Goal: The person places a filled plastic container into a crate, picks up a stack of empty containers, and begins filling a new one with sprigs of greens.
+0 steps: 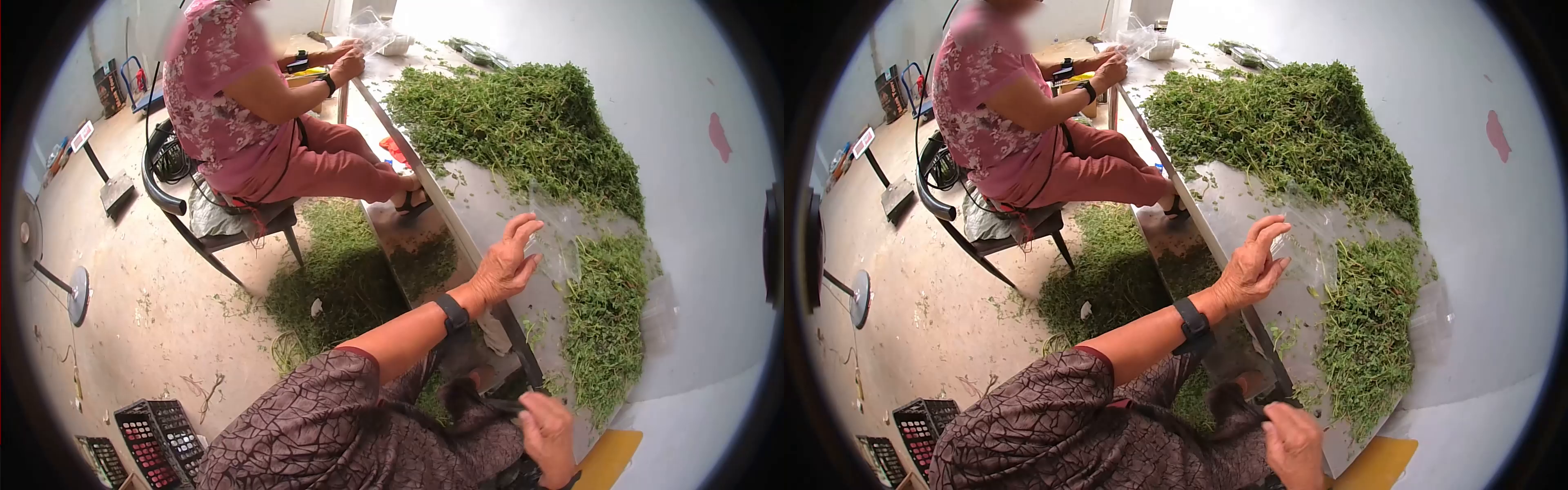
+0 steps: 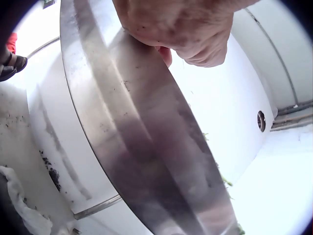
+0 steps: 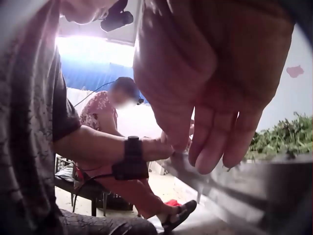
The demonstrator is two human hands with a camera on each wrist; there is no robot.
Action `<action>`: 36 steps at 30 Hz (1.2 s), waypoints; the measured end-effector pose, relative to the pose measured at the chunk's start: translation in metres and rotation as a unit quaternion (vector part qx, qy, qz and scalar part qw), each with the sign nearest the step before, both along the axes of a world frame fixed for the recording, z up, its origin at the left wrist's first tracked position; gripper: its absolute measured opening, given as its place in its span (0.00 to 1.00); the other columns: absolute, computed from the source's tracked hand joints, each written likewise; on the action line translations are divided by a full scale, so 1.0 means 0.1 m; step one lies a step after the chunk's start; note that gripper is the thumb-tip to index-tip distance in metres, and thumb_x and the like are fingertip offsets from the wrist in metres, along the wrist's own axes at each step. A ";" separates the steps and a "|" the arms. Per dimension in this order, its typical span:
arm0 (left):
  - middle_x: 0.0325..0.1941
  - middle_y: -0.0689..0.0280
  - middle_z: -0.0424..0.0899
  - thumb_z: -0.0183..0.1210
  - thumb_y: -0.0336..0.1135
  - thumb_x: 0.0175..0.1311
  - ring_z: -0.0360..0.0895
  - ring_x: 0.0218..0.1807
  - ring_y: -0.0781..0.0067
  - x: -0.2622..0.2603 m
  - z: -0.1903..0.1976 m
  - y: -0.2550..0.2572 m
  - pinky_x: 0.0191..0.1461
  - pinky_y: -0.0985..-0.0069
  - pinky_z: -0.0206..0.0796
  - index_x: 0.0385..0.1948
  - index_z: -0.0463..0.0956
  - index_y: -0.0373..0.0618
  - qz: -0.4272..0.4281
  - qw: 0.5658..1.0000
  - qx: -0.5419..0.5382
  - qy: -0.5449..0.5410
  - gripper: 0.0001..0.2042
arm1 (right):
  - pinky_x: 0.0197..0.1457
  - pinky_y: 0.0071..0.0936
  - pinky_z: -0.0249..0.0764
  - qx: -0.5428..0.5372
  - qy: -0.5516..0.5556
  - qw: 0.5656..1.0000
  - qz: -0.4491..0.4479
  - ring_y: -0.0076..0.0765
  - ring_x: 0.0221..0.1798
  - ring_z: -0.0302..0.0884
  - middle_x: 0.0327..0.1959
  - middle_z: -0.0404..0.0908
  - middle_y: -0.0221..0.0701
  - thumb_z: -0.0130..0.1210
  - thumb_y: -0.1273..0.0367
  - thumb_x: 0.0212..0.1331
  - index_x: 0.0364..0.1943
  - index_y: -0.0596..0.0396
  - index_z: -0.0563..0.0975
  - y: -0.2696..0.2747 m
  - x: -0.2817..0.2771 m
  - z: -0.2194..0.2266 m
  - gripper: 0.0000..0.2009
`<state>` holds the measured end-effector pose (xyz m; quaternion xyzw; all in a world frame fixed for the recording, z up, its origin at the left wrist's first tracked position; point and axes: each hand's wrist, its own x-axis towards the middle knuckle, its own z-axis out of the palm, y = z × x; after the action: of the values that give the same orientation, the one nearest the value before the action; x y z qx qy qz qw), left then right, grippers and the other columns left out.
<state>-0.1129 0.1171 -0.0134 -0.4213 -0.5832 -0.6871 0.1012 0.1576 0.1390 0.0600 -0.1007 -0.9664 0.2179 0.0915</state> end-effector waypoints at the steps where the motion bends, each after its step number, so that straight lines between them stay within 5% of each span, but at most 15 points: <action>1: 0.62 0.54 0.60 0.54 0.20 0.54 0.71 0.21 0.75 0.01 0.00 -0.01 0.29 0.75 0.66 0.56 0.61 0.45 -0.019 1.000 0.007 -0.019 0.25 | 0.43 0.34 0.73 -0.056 -0.014 0.998 -0.014 0.49 0.37 0.78 0.34 0.81 0.43 0.56 0.75 0.46 0.35 0.62 0.79 -0.10 0.10 -0.10 0.10; 5: 0.61 0.57 0.62 0.55 0.19 0.53 0.68 0.25 0.81 0.06 -0.05 -0.16 0.33 0.81 0.65 0.55 0.63 0.43 -0.012 0.998 0.065 -0.005 0.25 | 0.38 0.28 0.74 -0.150 -0.151 0.976 -0.044 0.42 0.32 0.79 0.29 0.80 0.40 0.59 0.73 0.46 0.33 0.61 0.79 -0.25 0.65 -0.63 0.09; 6: 0.60 0.58 0.63 0.56 0.19 0.52 0.68 0.26 0.82 0.09 -0.05 -0.29 0.35 0.82 0.65 0.54 0.64 0.42 -0.014 0.998 0.063 0.002 0.24 | 0.37 0.25 0.73 -0.210 -0.214 0.950 -0.086 0.32 0.31 0.79 0.28 0.81 0.36 0.59 0.74 0.48 0.34 0.62 0.79 -0.34 0.71 -0.61 0.08; 10: 0.51 0.59 0.71 0.55 0.24 0.56 0.69 0.30 0.79 0.22 -0.13 -0.89 0.35 0.82 0.65 0.44 0.71 0.39 -0.105 0.994 -0.034 0.020 0.13 | 0.37 0.19 0.71 -0.364 -0.188 0.895 -0.175 0.19 0.29 0.74 0.27 0.81 0.30 0.54 0.78 0.54 0.36 0.63 0.79 -0.55 1.32 -1.16 0.06; 12: 0.37 0.63 0.76 0.54 0.27 0.58 0.70 0.29 0.78 0.26 -0.23 -1.22 0.33 0.80 0.64 0.37 0.73 0.39 -0.162 0.974 -0.160 0.003 0.07 | 0.38 0.22 0.71 -0.423 -0.197 0.861 -0.202 0.22 0.31 0.75 0.27 0.80 0.33 0.54 0.78 0.51 0.35 0.63 0.79 -0.62 1.39 -1.11 0.07; 14: 0.25 0.62 0.75 0.54 0.32 0.60 0.73 0.25 0.70 0.30 -0.25 -1.59 0.31 0.75 0.67 0.35 0.75 0.39 -0.243 0.920 -0.304 -0.036 0.07 | 0.35 0.19 0.69 -0.452 -0.208 0.843 -0.202 0.18 0.30 0.71 0.23 0.78 0.34 0.54 0.75 0.54 0.35 0.63 0.78 -0.64 1.55 -1.19 0.07; 17: 0.27 0.65 0.80 0.55 0.33 0.61 0.78 0.29 0.74 0.31 -0.39 -2.06 0.32 0.75 0.70 0.33 0.77 0.39 -0.353 0.829 -0.433 -0.041 0.07 | 0.35 0.20 0.69 -0.389 -0.252 0.868 -0.177 0.19 0.28 0.70 0.18 0.75 0.31 0.50 0.71 0.60 0.28 0.63 0.76 -0.68 1.74 -1.26 0.09; 18: 0.27 0.65 0.80 0.56 0.34 0.60 0.79 0.30 0.75 0.35 -0.40 -2.21 0.33 0.76 0.71 0.32 0.77 0.39 -0.369 0.789 -0.482 -0.101 0.07 | 0.33 0.20 0.68 -0.411 -0.255 0.861 -0.158 0.21 0.27 0.69 0.25 0.78 0.27 0.44 0.71 0.64 0.36 0.63 0.78 -0.70 1.84 -1.33 0.11; 22: 0.31 0.66 0.80 0.54 0.29 0.60 0.77 0.35 0.78 0.51 -0.61 -2.78 0.39 0.78 0.71 0.35 0.77 0.38 -0.453 0.650 -0.573 -0.209 0.06 | 0.33 0.21 0.68 -0.438 -0.224 0.859 -0.140 0.21 0.27 0.69 0.25 0.78 0.27 0.44 0.71 0.64 0.36 0.63 0.77 -0.56 1.67 -1.56 0.11; 24: 0.28 0.65 0.79 0.52 0.30 0.60 0.75 0.33 0.77 0.67 -0.69 -3.03 0.38 0.75 0.70 0.37 0.76 0.38 -0.454 0.639 -0.581 -0.218 0.07 | 0.33 0.21 0.68 -0.452 -0.208 0.858 -0.132 0.21 0.27 0.69 0.25 0.77 0.27 0.44 0.71 0.64 0.36 0.63 0.77 -0.47 1.23 -1.29 0.11; 27: 0.29 0.62 0.79 0.51 0.25 0.60 0.73 0.35 0.74 0.89 -0.72 -3.30 0.43 0.73 0.68 0.41 0.76 0.37 -0.428 0.653 -0.526 -0.337 0.09 | 0.33 0.21 0.68 -0.472 -0.192 0.852 -0.121 0.21 0.28 0.69 0.25 0.77 0.27 0.44 0.71 0.63 0.36 0.63 0.77 -0.41 1.49 -1.75 0.10; 31: 0.44 0.59 0.81 0.51 0.23 0.58 0.74 0.41 0.77 0.92 -0.61 -3.46 0.47 0.74 0.67 0.48 0.74 0.37 -0.431 0.583 -0.592 -0.351 0.15 | 0.34 0.21 0.68 -0.500 -0.178 0.840 -0.113 0.21 0.28 0.69 0.25 0.77 0.27 0.44 0.71 0.63 0.35 0.62 0.76 -0.37 1.44 -1.83 0.10; 32: 0.48 0.55 0.80 0.51 0.28 0.59 0.77 0.46 0.69 0.93 -0.63 -3.53 0.49 0.71 0.68 0.47 0.75 0.39 -0.429 0.543 -0.621 -0.370 0.14 | 0.34 0.21 0.68 -0.508 -0.175 0.836 -0.111 0.21 0.28 0.69 0.26 0.77 0.27 0.44 0.71 0.63 0.35 0.62 0.76 -0.37 1.42 -1.84 0.09; 33: 0.48 0.55 0.80 0.51 0.28 0.59 0.77 0.46 0.69 0.87 -0.75 -3.50 0.49 0.71 0.68 0.47 0.75 0.39 -0.425 0.540 -0.624 -0.373 0.14 | 0.34 0.21 0.68 -0.517 -0.171 0.831 -0.110 0.21 0.28 0.69 0.26 0.77 0.27 0.44 0.71 0.63 0.35 0.62 0.76 -0.40 1.42 -1.86 0.09; 36: 0.49 0.54 0.79 0.52 0.32 0.58 0.76 0.47 0.63 0.74 -1.27 -3.14 0.50 0.68 0.67 0.47 0.75 0.40 -0.393 0.650 -0.527 -0.381 0.15 | 0.34 0.21 0.68 -0.546 -0.163 0.812 -0.122 0.21 0.28 0.69 0.26 0.77 0.27 0.45 0.71 0.63 0.35 0.62 0.75 -0.51 1.48 -1.88 0.09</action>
<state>-0.0385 -0.1964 -0.1402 -0.2949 -0.6143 -0.3397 -0.6483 0.3058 0.0876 -0.1275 -0.2853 -0.6687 0.6775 -0.1115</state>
